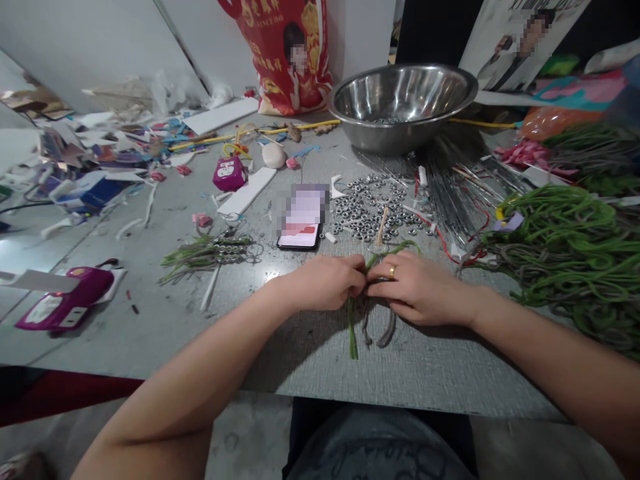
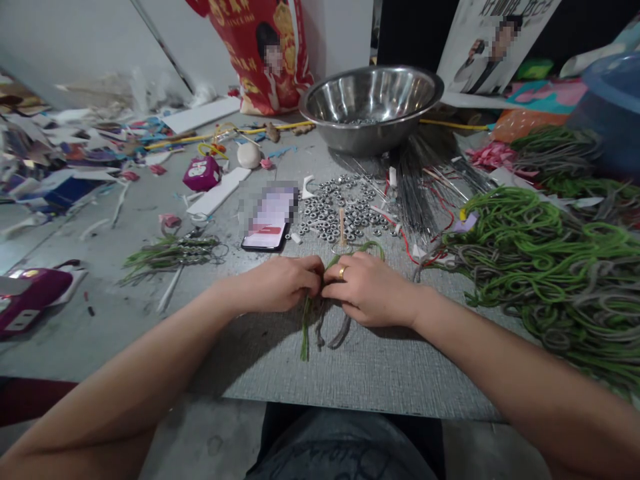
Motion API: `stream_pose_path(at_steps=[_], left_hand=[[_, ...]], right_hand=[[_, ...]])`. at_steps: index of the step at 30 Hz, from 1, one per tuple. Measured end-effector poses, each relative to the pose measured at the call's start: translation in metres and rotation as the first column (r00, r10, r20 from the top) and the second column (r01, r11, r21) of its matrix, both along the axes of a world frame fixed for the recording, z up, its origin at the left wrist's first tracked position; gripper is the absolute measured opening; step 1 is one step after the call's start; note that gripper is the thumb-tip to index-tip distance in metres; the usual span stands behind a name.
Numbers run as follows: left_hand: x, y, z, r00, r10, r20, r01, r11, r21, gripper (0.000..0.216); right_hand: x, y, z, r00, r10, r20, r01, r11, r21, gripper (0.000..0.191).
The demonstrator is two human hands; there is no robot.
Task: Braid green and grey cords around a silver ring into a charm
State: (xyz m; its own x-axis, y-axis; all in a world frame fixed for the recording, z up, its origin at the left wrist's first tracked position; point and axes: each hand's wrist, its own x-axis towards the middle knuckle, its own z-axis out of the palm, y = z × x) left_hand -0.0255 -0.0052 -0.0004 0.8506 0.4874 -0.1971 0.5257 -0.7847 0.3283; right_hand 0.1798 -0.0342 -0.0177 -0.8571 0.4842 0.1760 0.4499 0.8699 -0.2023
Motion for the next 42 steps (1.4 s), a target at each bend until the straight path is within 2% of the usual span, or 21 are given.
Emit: stream_pose_path(at_steps=[6, 11, 15, 18, 20, 22, 24, 25, 28, 29, 31, 34, 37, 39, 42], left_hand=[[-0.005, -0.002, 0.013, 0.999, -0.011, -0.053, 0.014, 0.998, 0.054, 0.025], [-0.009, -0.005, 0.02, 0.988, -0.074, -0.136, 0.072, 0.997, -0.017, 0.03], [-0.006, -0.004, 0.019, 0.979, -0.069, -0.193, 0.061, 0.997, -0.043, 0.02], [-0.006, -0.001, 0.017, 0.985, -0.057, -0.165, 0.041, 0.994, -0.103, 0.016], [-0.007, 0.003, 0.015, 0.997, -0.036, -0.071, 0.022, 0.98, -0.198, 0.016], [-0.009, 0.009, 0.013, 0.995, 0.007, 0.098, 0.023, 0.955, -0.294, 0.012], [-0.011, 0.014, 0.01, 0.958, 0.106, 0.266, -0.016, 0.947, -0.32, 0.011], [-0.011, 0.016, 0.008, 0.933, 0.158, 0.323, -0.049, 0.945, -0.323, 0.011], [-0.01, 0.018, 0.003, 0.87, 0.273, 0.409, -0.14, 0.935, -0.327, 0.011], [-0.008, 0.017, 0.002, 0.86, 0.293, 0.417, -0.158, 0.931, -0.329, 0.011], [-0.005, 0.014, 0.001, 0.852, 0.31, 0.422, -0.177, 0.929, -0.324, 0.011], [-0.002, 0.01, 0.001, 0.844, 0.311, 0.437, -0.182, 0.932, -0.312, 0.012], [-0.002, 0.01, 0.0, 0.837, 0.316, 0.447, -0.189, 0.933, -0.306, 0.013], [-0.003, 0.012, -0.003, 0.835, 0.316, 0.45, -0.193, 0.935, -0.298, 0.013], [-0.003, 0.012, -0.008, 0.795, 0.335, 0.505, -0.226, 0.937, -0.266, 0.01]], right_hand=[[-0.001, -0.002, -0.001, 0.999, 0.032, 0.001, -0.032, 0.999, -0.022, 0.023], [-0.002, -0.004, -0.001, 0.998, 0.065, -0.013, -0.066, 0.996, -0.063, 0.031], [-0.003, -0.005, -0.001, 0.998, 0.059, 0.015, -0.058, 0.995, -0.084, 0.028], [-0.005, -0.005, -0.002, 0.998, 0.057, 0.011, -0.055, 0.993, -0.102, 0.025], [-0.005, -0.004, -0.003, 0.998, 0.053, -0.03, -0.056, 0.992, -0.115, 0.022], [-0.005, -0.002, -0.004, 0.991, -0.002, -0.13, -0.017, 0.989, -0.144, 0.02], [-0.002, 0.0, -0.005, 0.943, -0.152, -0.296, 0.087, 0.972, -0.219, 0.026], [-0.001, 0.001, -0.005, 0.89, -0.254, -0.379, 0.149, 0.947, -0.283, 0.03], [0.004, 0.004, -0.006, 0.699, -0.5, -0.511, 0.249, 0.84, -0.482, 0.038], [0.005, 0.005, -0.007, 0.67, -0.538, -0.512, 0.253, 0.814, -0.523, 0.041], [0.005, 0.006, -0.007, 0.676, -0.555, -0.485, 0.256, 0.793, -0.552, 0.045], [0.003, 0.007, -0.007, 0.748, -0.526, -0.405, 0.288, 0.807, -0.515, 0.041], [0.002, 0.009, -0.006, 0.8, -0.495, -0.339, 0.345, 0.842, -0.415, 0.027], [0.003, 0.011, -0.006, 0.817, -0.485, -0.312, 0.376, 0.858, -0.35, 0.019], [0.005, 0.012, -0.006, 0.818, -0.499, -0.285, 0.415, 0.856, -0.309, 0.02]])
